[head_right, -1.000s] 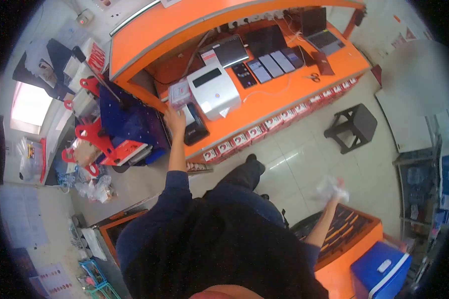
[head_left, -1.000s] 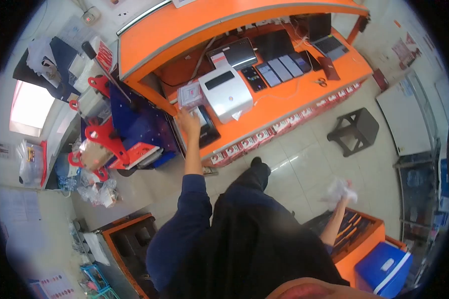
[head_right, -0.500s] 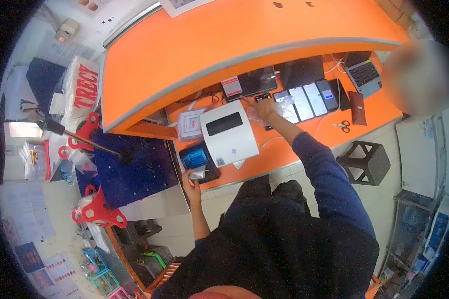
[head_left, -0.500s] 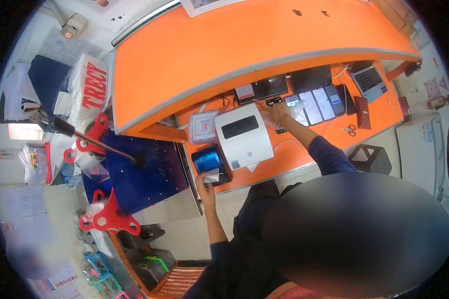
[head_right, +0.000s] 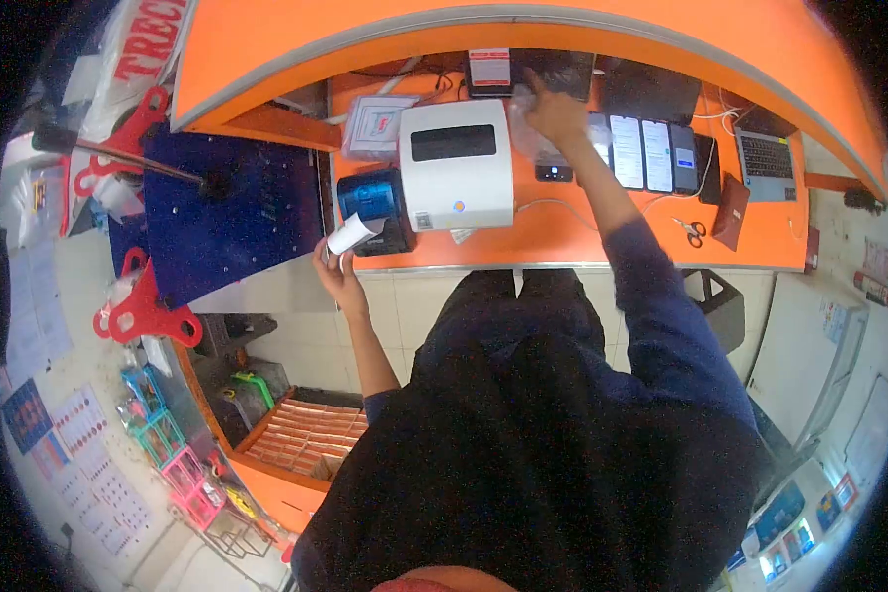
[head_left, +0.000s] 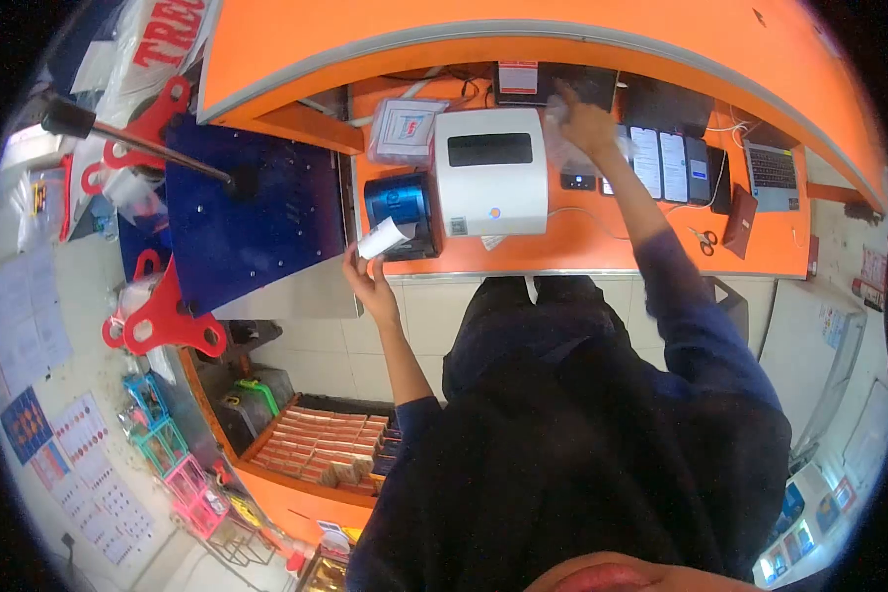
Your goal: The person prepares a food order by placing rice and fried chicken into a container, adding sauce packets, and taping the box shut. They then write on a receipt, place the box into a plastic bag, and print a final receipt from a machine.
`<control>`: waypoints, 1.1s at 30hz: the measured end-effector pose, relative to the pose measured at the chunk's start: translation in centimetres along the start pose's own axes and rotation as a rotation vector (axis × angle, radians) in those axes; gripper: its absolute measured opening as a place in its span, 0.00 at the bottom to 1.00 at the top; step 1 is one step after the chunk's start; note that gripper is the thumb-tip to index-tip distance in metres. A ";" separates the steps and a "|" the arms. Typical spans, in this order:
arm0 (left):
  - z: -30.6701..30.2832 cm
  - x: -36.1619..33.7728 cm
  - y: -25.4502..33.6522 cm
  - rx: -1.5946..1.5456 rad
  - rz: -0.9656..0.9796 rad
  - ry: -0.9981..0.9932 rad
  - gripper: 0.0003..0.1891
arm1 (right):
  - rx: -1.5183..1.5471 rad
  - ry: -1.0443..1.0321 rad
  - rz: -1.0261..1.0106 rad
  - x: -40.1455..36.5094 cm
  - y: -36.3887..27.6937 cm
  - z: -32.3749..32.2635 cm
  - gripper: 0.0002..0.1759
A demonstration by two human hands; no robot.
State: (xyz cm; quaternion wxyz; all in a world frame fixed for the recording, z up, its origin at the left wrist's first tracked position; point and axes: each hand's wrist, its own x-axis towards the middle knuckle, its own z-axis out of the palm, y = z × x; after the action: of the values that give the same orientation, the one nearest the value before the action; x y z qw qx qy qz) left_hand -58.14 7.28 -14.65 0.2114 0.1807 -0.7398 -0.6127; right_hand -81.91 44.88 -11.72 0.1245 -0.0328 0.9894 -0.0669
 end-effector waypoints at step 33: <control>12.0 -9.1 -0.9 -0.212 -0.577 -0.436 0.17 | 0.538 -0.311 -0.316 -20.7 -0.2 6.0 0.19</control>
State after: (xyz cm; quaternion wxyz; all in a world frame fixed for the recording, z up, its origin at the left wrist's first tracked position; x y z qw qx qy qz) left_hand -56.83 21.92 -18.27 -0.1147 0.2241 -0.6185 -0.7443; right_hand -60.38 45.58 -12.46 0.2662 -0.1614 0.8882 -0.3378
